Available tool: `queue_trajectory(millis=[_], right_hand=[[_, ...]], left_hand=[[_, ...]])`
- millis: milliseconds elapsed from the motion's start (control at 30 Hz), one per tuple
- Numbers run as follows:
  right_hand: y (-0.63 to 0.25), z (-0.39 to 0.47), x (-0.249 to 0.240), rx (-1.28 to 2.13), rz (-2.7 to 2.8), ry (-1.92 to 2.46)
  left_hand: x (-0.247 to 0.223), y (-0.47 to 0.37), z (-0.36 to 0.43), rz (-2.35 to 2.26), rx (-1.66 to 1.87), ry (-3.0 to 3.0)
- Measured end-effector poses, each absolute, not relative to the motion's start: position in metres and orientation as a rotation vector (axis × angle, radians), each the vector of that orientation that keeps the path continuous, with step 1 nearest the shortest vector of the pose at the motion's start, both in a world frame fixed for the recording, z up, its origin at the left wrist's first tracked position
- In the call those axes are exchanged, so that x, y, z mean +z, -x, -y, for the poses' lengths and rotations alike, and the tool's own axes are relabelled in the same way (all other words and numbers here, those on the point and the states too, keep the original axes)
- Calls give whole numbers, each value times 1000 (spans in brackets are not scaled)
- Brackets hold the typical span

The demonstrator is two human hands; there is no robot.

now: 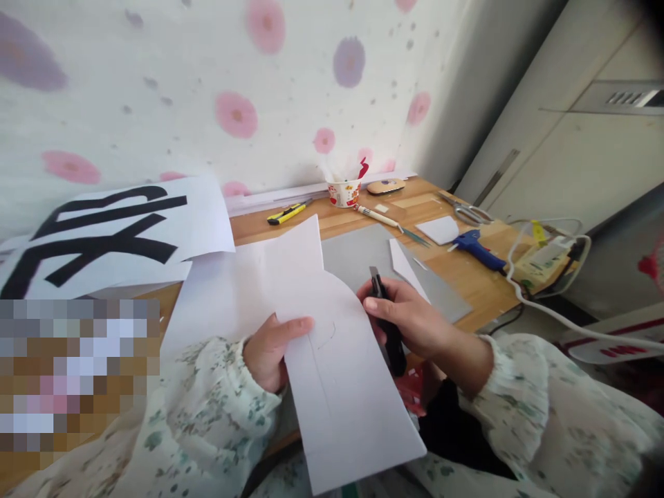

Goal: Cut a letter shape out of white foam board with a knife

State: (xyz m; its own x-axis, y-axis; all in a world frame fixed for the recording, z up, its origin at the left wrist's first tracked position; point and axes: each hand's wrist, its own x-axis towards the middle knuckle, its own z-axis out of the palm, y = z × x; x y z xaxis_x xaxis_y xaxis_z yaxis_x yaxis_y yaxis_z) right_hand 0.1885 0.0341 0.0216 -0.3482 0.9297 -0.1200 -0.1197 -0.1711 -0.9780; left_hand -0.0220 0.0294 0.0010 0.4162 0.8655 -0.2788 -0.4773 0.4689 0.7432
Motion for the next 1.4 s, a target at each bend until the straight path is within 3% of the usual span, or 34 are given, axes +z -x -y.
queue_trajectory(millis=[267,600,900,1067,1233,1400], right_hand=[[-181,-20,16,1697,1170,1111],[-175,-4,22,1707,1033,1026],[-185,-19,21,1550,1281,1177],[-210,-33,33,1243,1359,1319],[-227,-45,27,1133,1108,1137],[-226,-48,4,993,1314,1123]], left_hand=[[7,26,-36,-878,1123,-623],[14,23,-23,-901,1045,-575],[7,26,-37,-988,1215,-654],[-1,31,-46,-1080,1300,-831],[-10,30,-51,-1166,1367,-999],[-11,22,-42,-1111,1271,-1122]])
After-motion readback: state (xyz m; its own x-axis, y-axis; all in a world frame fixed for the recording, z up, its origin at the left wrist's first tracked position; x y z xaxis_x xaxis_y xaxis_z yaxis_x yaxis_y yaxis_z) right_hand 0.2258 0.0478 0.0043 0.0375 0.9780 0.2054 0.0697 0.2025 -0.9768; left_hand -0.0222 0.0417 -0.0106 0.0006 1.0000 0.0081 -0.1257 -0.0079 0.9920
